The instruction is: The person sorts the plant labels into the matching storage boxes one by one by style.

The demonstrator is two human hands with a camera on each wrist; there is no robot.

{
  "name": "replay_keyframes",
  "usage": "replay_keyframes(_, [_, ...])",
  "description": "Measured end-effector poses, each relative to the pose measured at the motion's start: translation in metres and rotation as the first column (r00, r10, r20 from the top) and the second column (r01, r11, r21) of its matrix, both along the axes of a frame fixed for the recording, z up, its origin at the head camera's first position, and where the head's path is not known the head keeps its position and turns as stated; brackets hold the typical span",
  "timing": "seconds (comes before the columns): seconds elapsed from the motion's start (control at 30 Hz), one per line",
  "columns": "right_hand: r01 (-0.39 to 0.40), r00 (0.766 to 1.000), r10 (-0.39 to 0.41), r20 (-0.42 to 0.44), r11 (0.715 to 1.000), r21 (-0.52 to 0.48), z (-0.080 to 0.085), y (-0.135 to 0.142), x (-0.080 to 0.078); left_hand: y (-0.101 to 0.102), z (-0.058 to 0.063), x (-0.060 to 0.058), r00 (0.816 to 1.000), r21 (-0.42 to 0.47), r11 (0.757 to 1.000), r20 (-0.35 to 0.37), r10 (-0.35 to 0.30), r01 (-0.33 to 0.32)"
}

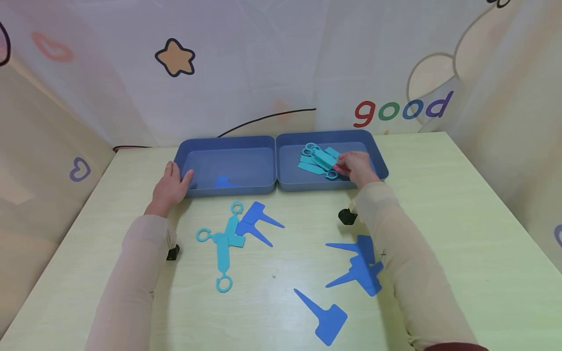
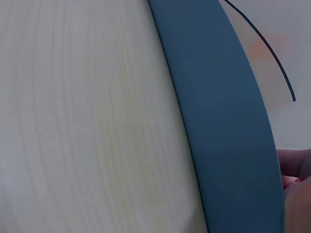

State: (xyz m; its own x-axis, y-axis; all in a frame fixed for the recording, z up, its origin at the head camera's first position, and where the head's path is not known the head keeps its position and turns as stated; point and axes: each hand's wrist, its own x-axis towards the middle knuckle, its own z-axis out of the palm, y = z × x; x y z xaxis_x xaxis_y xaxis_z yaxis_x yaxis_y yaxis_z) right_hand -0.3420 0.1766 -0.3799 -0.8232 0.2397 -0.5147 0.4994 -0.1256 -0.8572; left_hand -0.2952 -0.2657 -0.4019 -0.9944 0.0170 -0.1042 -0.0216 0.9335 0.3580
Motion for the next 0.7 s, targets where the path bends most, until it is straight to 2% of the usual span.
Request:
replay_keyframes(0.17, [-0.012, 1.000, 0.012, -0.025, 1.000, 0.026, -0.002, -0.002, -0.001, 0.001, 0.001, 0.001, 1.000, -0.004, 1.000, 0.008, -0.002, 0.002])
replay_keyframes(0.37, [0.007, 1.000, -0.006, -0.011, 0.993, 0.115, -0.001, -0.005, 0.000, 0.000, 0.000, 0.000, 1.000, -0.010, 1.000, 0.005, -0.006, 0.006])
replay_keyframes(0.53, [-0.063, 0.998, 0.064, 0.000, 0.981, 0.181, 0.002, 0.000, 0.001, -0.001, -0.001, 0.000, 1.000, -0.002, 1.000, -0.001, -0.003, 0.003])
replay_keyframes(0.6, [-0.116, 0.992, 0.127, -0.021, 0.955, 0.273, 0.005, 0.004, 0.003, -0.001, -0.002, -0.001, 1.000, 0.000, 1.000, -0.003, -0.001, 0.001])
replay_keyframes(0.63, [-0.140, 0.986, 0.163, -0.036, 0.928, 0.345, 0.006, 0.006, 0.004, -0.001, -0.002, -0.001, 1.000, 0.001, 1.000, -0.004, 0.000, 0.000])
replay_keyframes(0.67, [-0.165, 0.977, 0.208, -0.055, 0.889, 0.427, 0.008, 0.008, 0.005, -0.001, -0.002, -0.001, 1.000, -0.001, 1.000, -0.005, 0.000, 0.000])
replay_keyframes(0.7, [-0.180, 0.964, 0.256, -0.075, 0.832, 0.525, 0.010, 0.010, 0.007, -0.001, -0.002, -0.001, 1.000, -0.003, 1.000, -0.005, 0.002, -0.002])
